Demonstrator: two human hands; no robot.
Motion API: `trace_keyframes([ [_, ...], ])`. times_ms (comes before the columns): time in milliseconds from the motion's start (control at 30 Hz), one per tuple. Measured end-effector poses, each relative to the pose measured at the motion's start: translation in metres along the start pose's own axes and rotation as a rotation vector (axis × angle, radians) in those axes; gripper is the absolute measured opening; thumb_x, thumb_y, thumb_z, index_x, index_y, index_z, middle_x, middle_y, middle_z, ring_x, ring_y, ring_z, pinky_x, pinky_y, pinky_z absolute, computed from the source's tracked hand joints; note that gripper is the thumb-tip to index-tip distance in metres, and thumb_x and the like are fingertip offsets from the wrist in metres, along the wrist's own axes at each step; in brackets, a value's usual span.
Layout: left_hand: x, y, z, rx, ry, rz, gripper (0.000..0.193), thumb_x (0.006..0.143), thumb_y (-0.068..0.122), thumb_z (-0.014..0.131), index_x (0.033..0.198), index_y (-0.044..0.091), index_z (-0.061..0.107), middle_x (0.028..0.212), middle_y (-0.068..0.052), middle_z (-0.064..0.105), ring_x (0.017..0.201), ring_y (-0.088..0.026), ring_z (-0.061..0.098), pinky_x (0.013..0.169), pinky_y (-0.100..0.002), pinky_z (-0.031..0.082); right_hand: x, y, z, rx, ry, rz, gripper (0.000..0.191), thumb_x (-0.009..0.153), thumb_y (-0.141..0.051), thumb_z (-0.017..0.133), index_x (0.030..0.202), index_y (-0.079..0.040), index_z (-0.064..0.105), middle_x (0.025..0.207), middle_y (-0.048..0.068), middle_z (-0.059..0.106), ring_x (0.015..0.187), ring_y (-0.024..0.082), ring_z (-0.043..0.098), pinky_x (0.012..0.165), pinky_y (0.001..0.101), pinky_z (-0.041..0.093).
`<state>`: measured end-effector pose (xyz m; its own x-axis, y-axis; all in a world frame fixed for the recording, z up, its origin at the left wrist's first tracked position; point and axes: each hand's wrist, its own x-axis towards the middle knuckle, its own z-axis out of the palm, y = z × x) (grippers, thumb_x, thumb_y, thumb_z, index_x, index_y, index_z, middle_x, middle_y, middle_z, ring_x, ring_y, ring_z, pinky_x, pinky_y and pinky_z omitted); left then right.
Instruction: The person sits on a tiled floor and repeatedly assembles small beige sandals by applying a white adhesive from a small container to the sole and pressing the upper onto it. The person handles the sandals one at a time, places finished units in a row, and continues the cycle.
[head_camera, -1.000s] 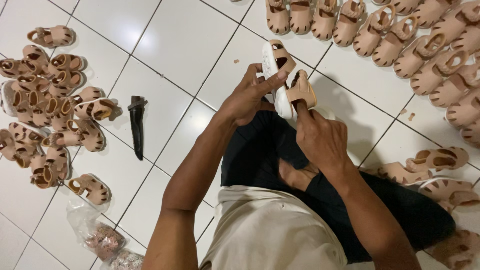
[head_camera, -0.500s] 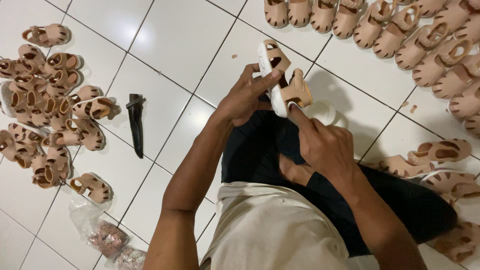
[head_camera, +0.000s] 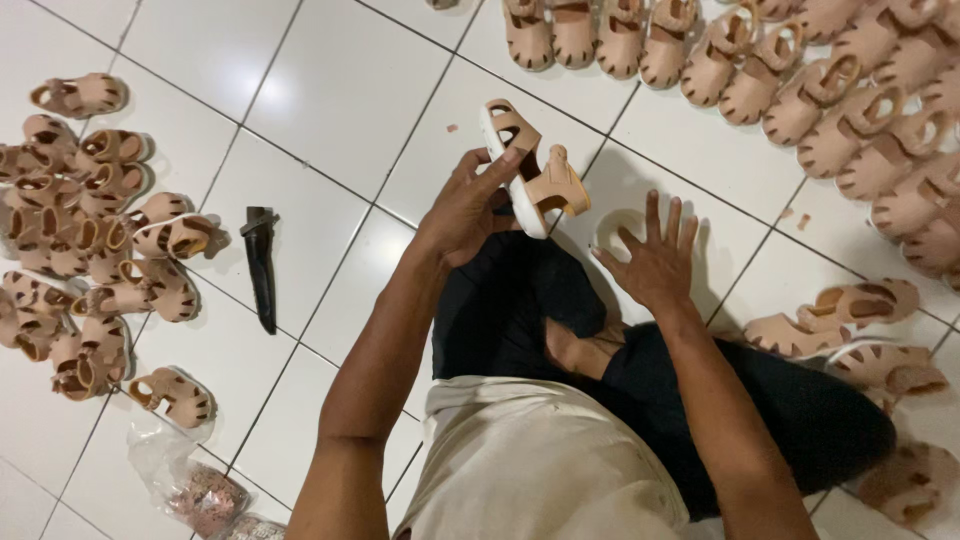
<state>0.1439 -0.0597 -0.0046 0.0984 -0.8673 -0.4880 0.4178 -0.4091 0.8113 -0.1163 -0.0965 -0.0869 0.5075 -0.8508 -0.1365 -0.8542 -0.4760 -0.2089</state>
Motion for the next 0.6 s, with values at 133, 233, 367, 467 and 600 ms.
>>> trace_keyframes([
  [133, 0.000, 0.006, -0.006, -0.042, -0.036, 0.041, 0.099, 0.081, 0.058, 0.073, 0.143, -0.006, 0.029, 0.130, -0.034, 0.053, 0.119, -0.042, 0.064, 0.087, -0.058, 0.063, -0.003, 0.002, -0.004, 0.044, -0.072, 0.042, 0.058, 0.091, -0.067, 0.061, 0.109, -0.015, 0.080, 0.173, 0.019, 0.017, 0.159, 0.043, -0.001, 0.124, 0.0648, 0.000],
  [233, 0.001, 0.006, -0.006, -0.043, -0.028, 0.049, 0.099, 0.082, 0.057, 0.073, 0.144, -0.006, 0.029, 0.129, -0.034, 0.053, 0.118, -0.042, 0.064, 0.086, -0.056, 0.064, -0.016, 0.007, -0.010, 0.067, -0.100, 0.029, 0.046, 0.086, -0.056, 0.072, 0.090, -0.011, 0.083, 0.169, 0.021, 0.024, 0.157, 0.044, 0.005, 0.123, 0.0625, 0.002],
  [367, 0.007, 0.006, 0.001, 0.015, -0.033, 0.047, 0.101, 0.079, 0.058, 0.074, 0.144, -0.005, 0.028, 0.128, -0.033, 0.055, 0.119, -0.043, 0.065, 0.087, -0.058, 0.064, -0.038, -0.004, -0.040, 0.384, 0.117, -0.089, 0.027, 0.092, -0.033, 0.075, 0.101, -0.008, 0.079, 0.138, 0.020, 0.064, 0.133, 0.036, 0.057, 0.115, 0.0539, 0.039],
  [467, 0.005, 0.005, 0.009, 0.047, -0.047, 0.032, 0.104, 0.077, 0.057, 0.076, 0.145, -0.004, 0.025, 0.129, -0.033, 0.056, 0.121, -0.043, 0.063, 0.090, -0.061, 0.061, -0.058, -0.029, -0.069, 0.620, 0.226, -0.160, 0.033, 0.098, -0.016, 0.068, 0.130, -0.009, 0.072, 0.092, 0.012, 0.074, 0.073, 0.021, 0.069, 0.071, 0.0348, 0.056],
  [600, 0.000, 0.004, 0.018, 0.091, -0.083, 0.046, 0.104, 0.077, 0.057, 0.076, 0.146, -0.003, 0.026, 0.131, -0.033, 0.055, 0.124, -0.043, 0.061, 0.093, -0.065, 0.058, -0.041, -0.052, -0.086, 0.193, 0.445, -0.350, 0.043, 0.090, -0.002, 0.065, 0.133, -0.007, 0.071, 0.069, 0.010, 0.068, 0.052, 0.025, 0.063, 0.053, 0.0370, 0.052],
])
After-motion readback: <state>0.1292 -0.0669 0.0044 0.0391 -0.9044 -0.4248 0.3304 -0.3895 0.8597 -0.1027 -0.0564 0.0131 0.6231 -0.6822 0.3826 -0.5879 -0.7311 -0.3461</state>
